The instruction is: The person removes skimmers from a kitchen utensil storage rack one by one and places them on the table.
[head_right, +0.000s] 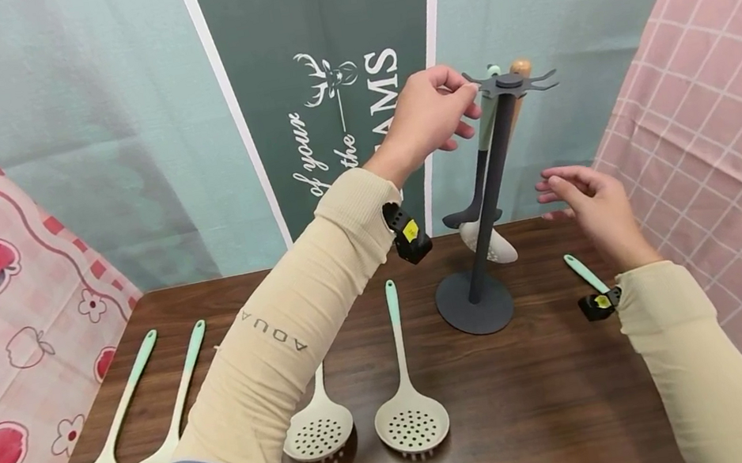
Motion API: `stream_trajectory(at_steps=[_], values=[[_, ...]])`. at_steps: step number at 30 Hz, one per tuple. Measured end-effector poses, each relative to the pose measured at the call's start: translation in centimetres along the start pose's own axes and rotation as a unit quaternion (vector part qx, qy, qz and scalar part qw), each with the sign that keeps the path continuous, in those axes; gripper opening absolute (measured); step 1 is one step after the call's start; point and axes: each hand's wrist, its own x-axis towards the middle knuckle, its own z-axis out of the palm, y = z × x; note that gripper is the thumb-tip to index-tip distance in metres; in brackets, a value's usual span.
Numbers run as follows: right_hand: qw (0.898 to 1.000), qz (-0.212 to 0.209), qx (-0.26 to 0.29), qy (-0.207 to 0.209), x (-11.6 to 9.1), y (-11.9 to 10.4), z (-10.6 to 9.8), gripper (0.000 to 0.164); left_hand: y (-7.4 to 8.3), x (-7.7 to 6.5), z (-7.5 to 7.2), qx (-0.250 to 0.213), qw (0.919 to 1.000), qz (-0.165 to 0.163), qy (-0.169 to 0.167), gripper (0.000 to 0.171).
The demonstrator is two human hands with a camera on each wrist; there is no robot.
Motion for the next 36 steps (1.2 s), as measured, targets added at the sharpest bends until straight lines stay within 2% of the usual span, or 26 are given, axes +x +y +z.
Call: stream_trajectory(at_steps=[8,18,30,36], values=[[0.998,-0.018,0.066,-0.004,1.5,-1.3,1.2,0.019,0.0,-0.1,0.0,0.002,1.0000,0.004,0.004,0.017],[0.998,-0.018,0.065,-0.002,2.8,-2.2,3.2,0.021,0.0,-0.1,-0.1,0.008,0.9999,0.005,0.005,0.016],[1.000,0.007,0.005,-0.004,3.5,-2.2,4.4,0.021,0.0,-0.1,0.0,0.004,1.0000,0.002,0.003,0.016],[0.999,0.002,-0.032,-0.025,3.7,-1.5,4.6,0.016,0.0,-0.2,0.0,0.006,1.0000,0.004,0.004,0.016]])
